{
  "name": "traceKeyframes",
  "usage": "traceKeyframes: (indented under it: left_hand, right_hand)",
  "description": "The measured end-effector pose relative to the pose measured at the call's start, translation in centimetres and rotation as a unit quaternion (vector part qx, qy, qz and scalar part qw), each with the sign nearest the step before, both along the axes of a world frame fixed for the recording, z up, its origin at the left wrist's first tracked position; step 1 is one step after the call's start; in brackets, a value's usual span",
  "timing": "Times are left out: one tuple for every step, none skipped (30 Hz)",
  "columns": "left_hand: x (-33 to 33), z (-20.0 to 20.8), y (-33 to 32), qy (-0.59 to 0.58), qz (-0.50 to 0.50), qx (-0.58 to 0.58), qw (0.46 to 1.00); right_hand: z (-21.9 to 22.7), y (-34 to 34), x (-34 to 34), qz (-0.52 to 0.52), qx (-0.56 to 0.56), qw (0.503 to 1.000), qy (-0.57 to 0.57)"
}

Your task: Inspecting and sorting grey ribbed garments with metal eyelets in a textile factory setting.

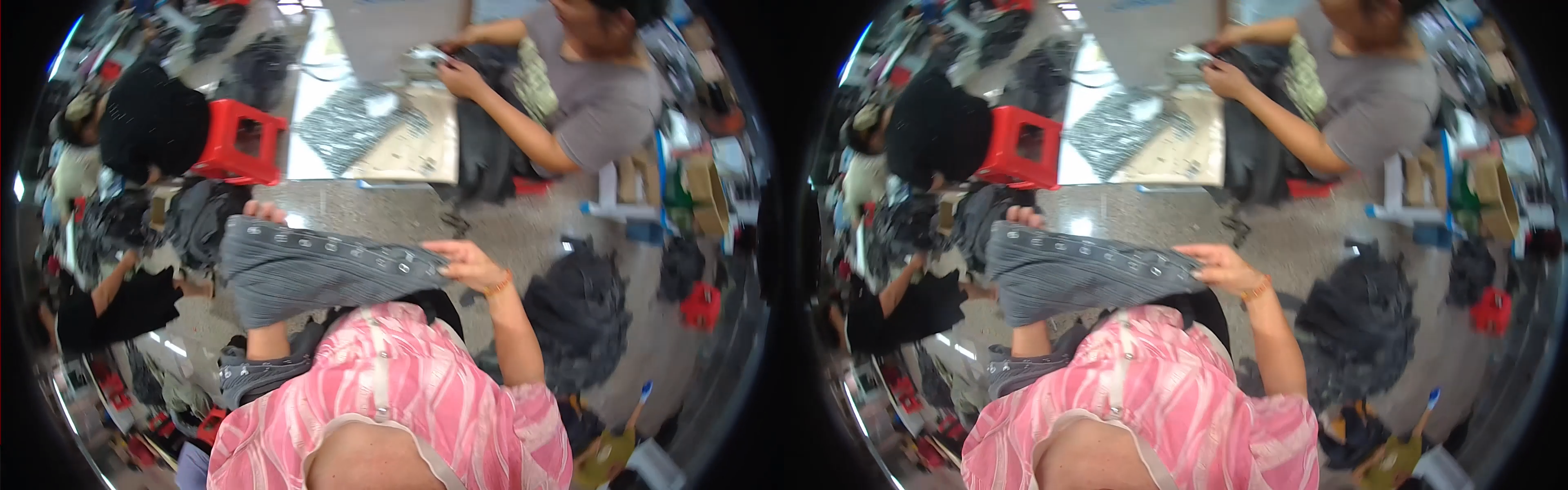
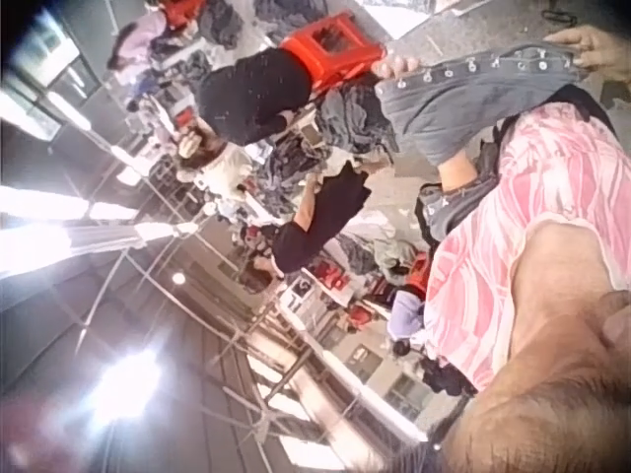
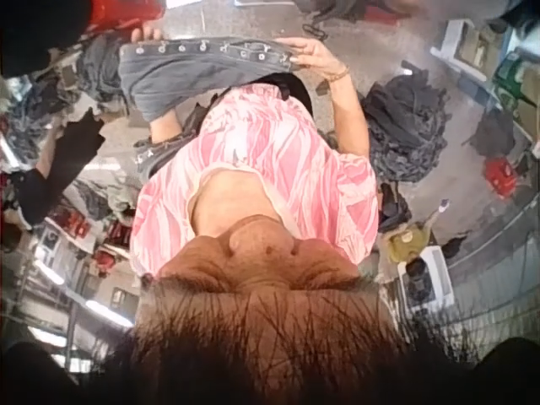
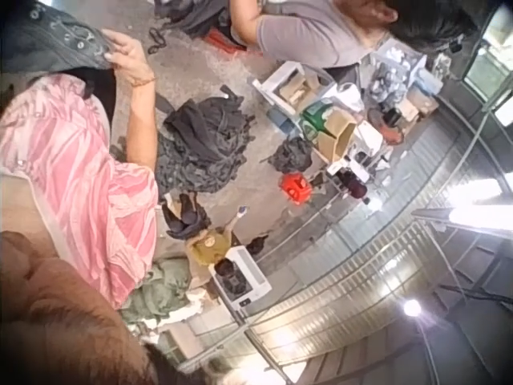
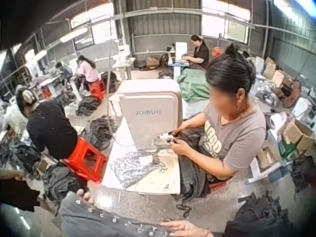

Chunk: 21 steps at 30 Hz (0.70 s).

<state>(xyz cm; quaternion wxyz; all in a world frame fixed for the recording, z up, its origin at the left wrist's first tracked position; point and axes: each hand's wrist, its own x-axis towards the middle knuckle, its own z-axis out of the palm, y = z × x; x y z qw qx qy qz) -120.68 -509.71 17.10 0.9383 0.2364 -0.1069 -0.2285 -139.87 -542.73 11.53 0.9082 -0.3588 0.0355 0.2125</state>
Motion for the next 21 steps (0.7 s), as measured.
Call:
traceKeyframes:
  left_hand:
    - [-0.5, 1.2, -1.1, 0.050, -0.014, 0.053, 0.997]
    - [-0.7, 1.9, -2.0, 0.103, -0.024, 0.103, 0.989]
    - [-1.3, 2.2, -2.7, 0.075, -0.019, 0.141, 0.987]
    - [-1.7, 2.5, -3.5, 0.053, -0.019, 0.177, 0.983]
    - [-1.9, 2.9, -4.0, -0.014, -0.034, 0.221, 0.975]
    - [-1.9, 3.9, -4.2, -0.080, -0.049, 0.265, 0.960]
    - [-2.8, 6.1, -5.0, -0.198, -0.030, 0.541, 0.817]
    - [-3.6, 6.7, -5.7, -0.176, 0.015, 0.485, 0.857]
    - [-4.1, 7.2, -6.2, -0.153, 0.059, 0.424, 0.891]
    - [-4.2, 8.8, -6.5, -0.303, 0.055, 0.531, 0.789]
    - [-4.3, 9.0, -6.1, -0.297, 0.062, 0.530, 0.792]
    - [-3.9, 9.0, -5.7, -0.462, 0.068, 0.650, 0.599]
    - [-3.6, 8.7, -5.5, -0.590, 0.067, 0.720, 0.359]
    - [-3.7, 8.2, -5.3, -0.589, 0.074, 0.716, 0.368]
    - [-3.9, 8.0, -5.3, -0.587, 0.075, 0.714, 0.373]
    - [-4.0, 7.7, -5.2, -0.585, 0.085, 0.714, 0.374]
    - [-4.1, 7.4, -5.2, -0.584, 0.095, 0.714, 0.374]
    - [-4.1, 7.2, -5.1, -0.587, 0.081, 0.722, 0.356]
    - [-4.2, 7.1, -5.1, -0.587, 0.081, 0.720, 0.361]
    - [-4.3, 7.2, -5.1, -0.584, 0.089, 0.723, 0.359]
    - [-4.3, 7.2, -5.1, -0.581, 0.097, 0.725, 0.357]
  right_hand:
    - [-0.1, -0.2, -0.2, 0.002, -0.029, 1.000, -0.003]
    - [-0.6, -0.4, -0.4, 0.007, -0.070, 0.998, -0.008]
    - [-1.0, -0.4, -0.4, 0.017, -0.121, 0.993, 0.001]
    - [-0.9, -0.2, -0.3, 0.021, -0.160, 0.987, -0.002]
    - [-0.9, 0.3, -0.2, 0.020, -0.197, 0.980, -0.007]
    - [-0.9, 0.7, 0.5, 0.017, -0.236, 0.971, -0.011]
    - [0.5, 1.4, 1.4, -0.013, -0.237, 0.971, -0.010]
    - [1.4, 2.2, 2.5, -0.032, -0.222, 0.974, -0.035]
    - [2.3, 2.9, 3.7, -0.052, -0.208, 0.975, -0.057]
    - [3.9, 3.4, 4.8, -0.061, -0.212, 0.973, -0.070]
    - [5.0, 4.2, 6.0, -0.055, -0.207, 0.970, -0.112]
    - [6.0, 5.1, 7.0, -0.054, -0.206, 0.965, -0.150]
    - [7.2, 6.1, 8.0, -0.058, -0.222, 0.957, -0.179]
    - [7.7, 6.9, 8.5, -0.045, -0.242, 0.951, -0.189]
    - [8.1, 7.6, 8.8, -0.032, -0.262, 0.944, -0.198]
    - [9.0, 8.6, 9.0, -0.053, -0.298, 0.931, -0.205]
    - [9.4, 9.0, 9.4, -0.050, -0.301, 0.930, -0.204]
    - [9.8, 9.2, 9.8, -0.050, -0.361, 0.900, -0.239]
    - [10.0, 9.4, 9.9, -0.050, -0.419, 0.866, -0.269]
    - [10.0, 10.0, 9.9, -0.086, -0.408, 0.875, -0.247]
    - [9.8, 10.1, 9.9, -0.087, -0.411, 0.874, -0.243]
